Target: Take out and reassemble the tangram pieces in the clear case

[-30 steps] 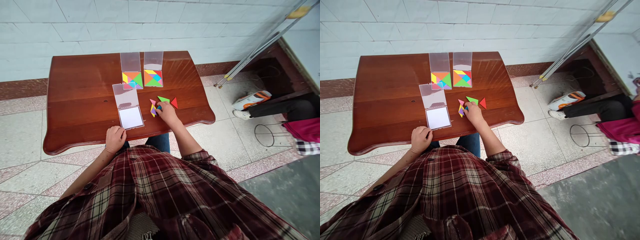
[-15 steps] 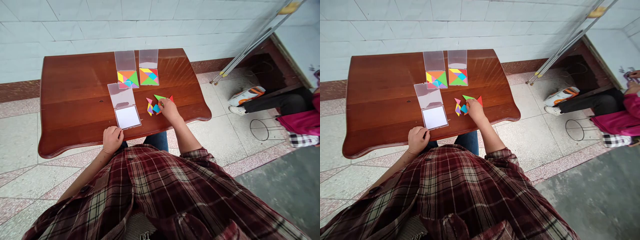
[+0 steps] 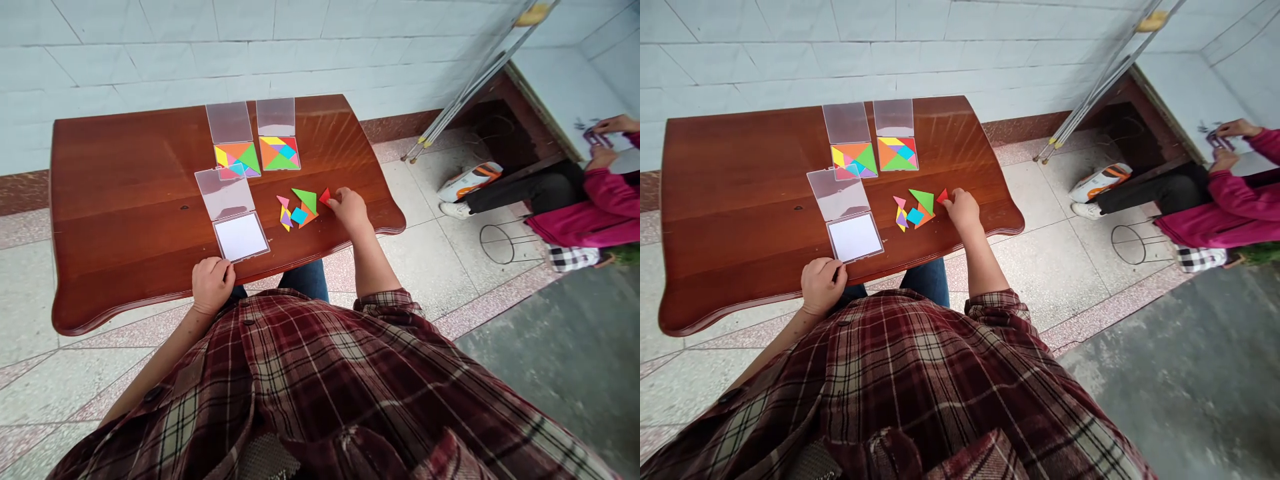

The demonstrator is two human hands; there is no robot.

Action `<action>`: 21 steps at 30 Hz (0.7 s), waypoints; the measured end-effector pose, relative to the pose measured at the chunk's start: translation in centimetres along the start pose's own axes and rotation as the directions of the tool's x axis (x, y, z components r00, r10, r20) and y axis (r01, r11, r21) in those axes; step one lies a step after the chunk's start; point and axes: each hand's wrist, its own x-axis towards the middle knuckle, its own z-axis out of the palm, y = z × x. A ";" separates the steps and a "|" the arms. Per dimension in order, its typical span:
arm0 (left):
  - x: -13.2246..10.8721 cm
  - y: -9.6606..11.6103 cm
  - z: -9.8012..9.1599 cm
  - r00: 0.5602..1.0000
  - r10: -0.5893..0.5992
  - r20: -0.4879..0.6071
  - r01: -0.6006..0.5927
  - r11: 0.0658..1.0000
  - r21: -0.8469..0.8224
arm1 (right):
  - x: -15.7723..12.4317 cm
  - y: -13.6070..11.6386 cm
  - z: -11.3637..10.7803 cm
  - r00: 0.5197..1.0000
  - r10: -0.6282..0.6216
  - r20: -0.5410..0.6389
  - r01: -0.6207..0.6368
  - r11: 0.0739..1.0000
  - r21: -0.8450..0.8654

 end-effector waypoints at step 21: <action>-0.2 0.0 0.2 0.998 0.038 -0.040 -0.037 0.999 0.027 | 2.8 -0.7 0.8 0.993 0.081 0.087 -0.076 0.996 -0.052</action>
